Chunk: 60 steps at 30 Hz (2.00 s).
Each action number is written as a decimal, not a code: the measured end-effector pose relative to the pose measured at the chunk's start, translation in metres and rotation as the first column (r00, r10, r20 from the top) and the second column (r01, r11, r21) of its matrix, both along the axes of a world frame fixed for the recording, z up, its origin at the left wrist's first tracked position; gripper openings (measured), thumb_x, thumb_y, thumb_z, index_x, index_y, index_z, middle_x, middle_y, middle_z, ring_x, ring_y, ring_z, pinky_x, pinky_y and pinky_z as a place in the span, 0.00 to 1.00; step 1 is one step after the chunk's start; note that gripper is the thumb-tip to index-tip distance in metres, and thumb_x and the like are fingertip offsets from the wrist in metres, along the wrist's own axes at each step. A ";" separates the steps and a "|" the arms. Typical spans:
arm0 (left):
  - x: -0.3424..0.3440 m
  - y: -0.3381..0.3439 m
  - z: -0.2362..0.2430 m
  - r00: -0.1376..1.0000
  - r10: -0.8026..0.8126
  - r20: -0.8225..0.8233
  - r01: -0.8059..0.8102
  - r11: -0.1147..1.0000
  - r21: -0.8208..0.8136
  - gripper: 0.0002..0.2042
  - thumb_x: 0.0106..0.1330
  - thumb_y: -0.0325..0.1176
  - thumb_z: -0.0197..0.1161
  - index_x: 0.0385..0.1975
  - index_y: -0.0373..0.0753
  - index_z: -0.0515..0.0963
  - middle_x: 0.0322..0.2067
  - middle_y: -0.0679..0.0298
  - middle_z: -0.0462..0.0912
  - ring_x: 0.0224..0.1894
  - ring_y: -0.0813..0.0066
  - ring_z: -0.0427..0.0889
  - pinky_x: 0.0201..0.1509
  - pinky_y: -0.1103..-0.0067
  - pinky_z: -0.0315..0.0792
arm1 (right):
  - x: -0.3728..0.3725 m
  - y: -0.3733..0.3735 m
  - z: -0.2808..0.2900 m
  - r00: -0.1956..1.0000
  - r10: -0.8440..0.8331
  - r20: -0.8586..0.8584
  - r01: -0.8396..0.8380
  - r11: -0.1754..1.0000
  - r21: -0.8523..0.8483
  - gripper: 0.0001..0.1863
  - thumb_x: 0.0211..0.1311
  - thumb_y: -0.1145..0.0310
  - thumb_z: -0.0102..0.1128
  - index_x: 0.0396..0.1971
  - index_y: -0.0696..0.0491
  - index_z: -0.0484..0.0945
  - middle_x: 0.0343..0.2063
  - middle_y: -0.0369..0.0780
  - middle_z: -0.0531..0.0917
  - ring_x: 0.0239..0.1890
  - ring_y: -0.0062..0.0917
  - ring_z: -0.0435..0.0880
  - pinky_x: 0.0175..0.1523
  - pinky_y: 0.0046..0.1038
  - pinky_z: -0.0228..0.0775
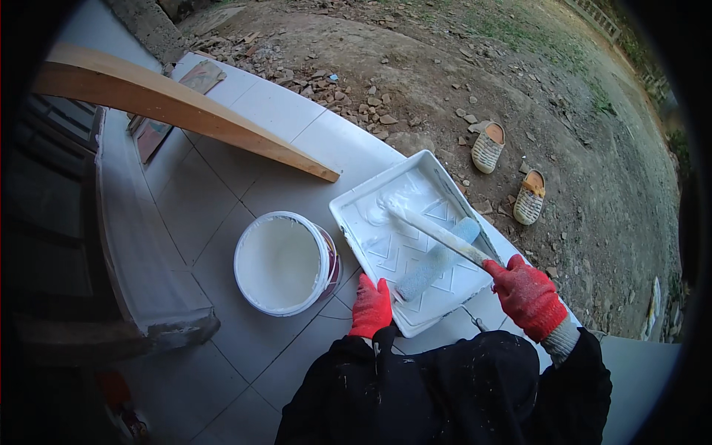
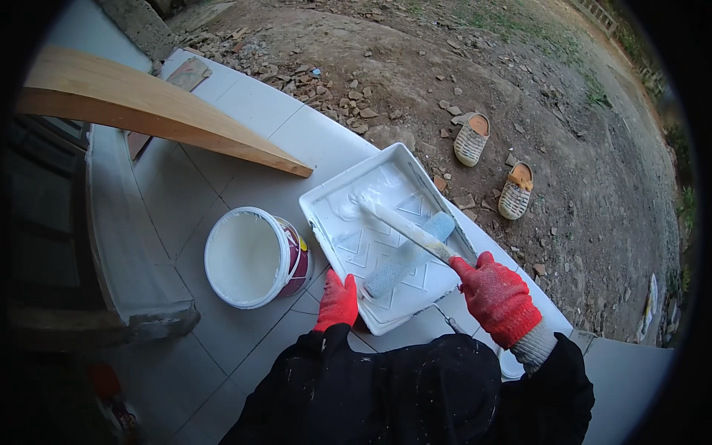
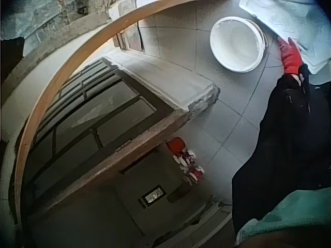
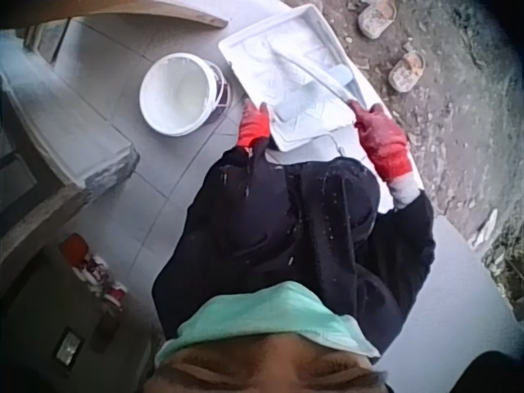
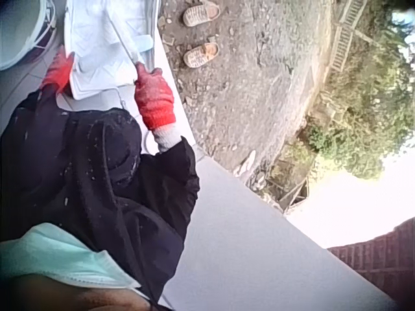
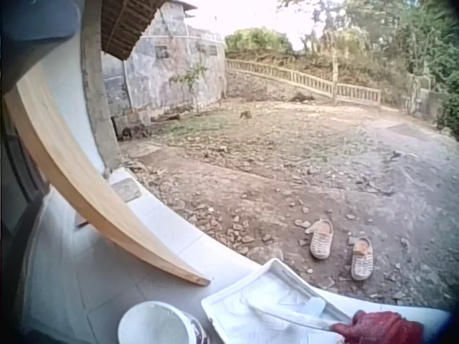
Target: The person prepares paint for a project by opening a container of white paint and stirring it with a wooden stick.
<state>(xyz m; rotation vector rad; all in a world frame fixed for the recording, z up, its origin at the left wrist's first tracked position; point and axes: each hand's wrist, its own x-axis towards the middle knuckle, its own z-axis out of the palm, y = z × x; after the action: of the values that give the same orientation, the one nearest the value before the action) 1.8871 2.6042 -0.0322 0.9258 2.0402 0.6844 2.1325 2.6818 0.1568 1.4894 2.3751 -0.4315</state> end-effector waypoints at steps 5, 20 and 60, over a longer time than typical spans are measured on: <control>0.006 0.010 0.004 0.999 0.036 -0.037 -0.042 0.983 -0.181 0.27 0.72 0.47 0.45 0.63 0.33 0.57 0.51 0.40 0.75 0.51 0.40 0.76 0.55 0.58 0.69 | -0.015 0.004 -0.022 0.999 -0.050 -0.003 0.050 0.997 0.062 0.21 0.62 0.66 0.57 0.57 0.45 0.70 0.35 0.47 0.74 0.29 0.40 0.80 0.30 0.39 0.72; -0.003 0.014 -0.009 0.997 0.065 -0.048 -0.073 0.983 -0.171 0.28 0.72 0.48 0.43 0.66 0.36 0.54 0.51 0.41 0.76 0.52 0.42 0.76 0.55 0.59 0.70 | -0.038 -0.012 -0.032 0.997 0.062 0.051 -0.053 0.985 -0.165 0.25 0.62 0.62 0.58 0.60 0.39 0.66 0.35 0.47 0.74 0.31 0.40 0.81 0.29 0.39 0.72; 0.007 0.000 -0.022 0.979 0.100 -0.179 -0.110 0.993 -0.049 0.26 0.71 0.45 0.45 0.66 0.40 0.55 0.42 0.43 0.81 0.42 0.42 0.81 0.45 0.56 0.74 | -0.008 -0.030 -0.061 0.865 -0.265 -0.426 0.194 0.960 -0.203 0.21 0.65 0.69 0.49 0.58 0.46 0.71 0.31 0.48 0.82 0.37 0.44 0.81 0.41 0.39 0.72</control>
<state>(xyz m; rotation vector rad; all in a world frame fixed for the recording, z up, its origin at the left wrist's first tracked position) 1.8942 2.6041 -0.0544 0.8759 2.2666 0.6128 2.1244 2.6519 0.0961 1.7591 2.4177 -1.1032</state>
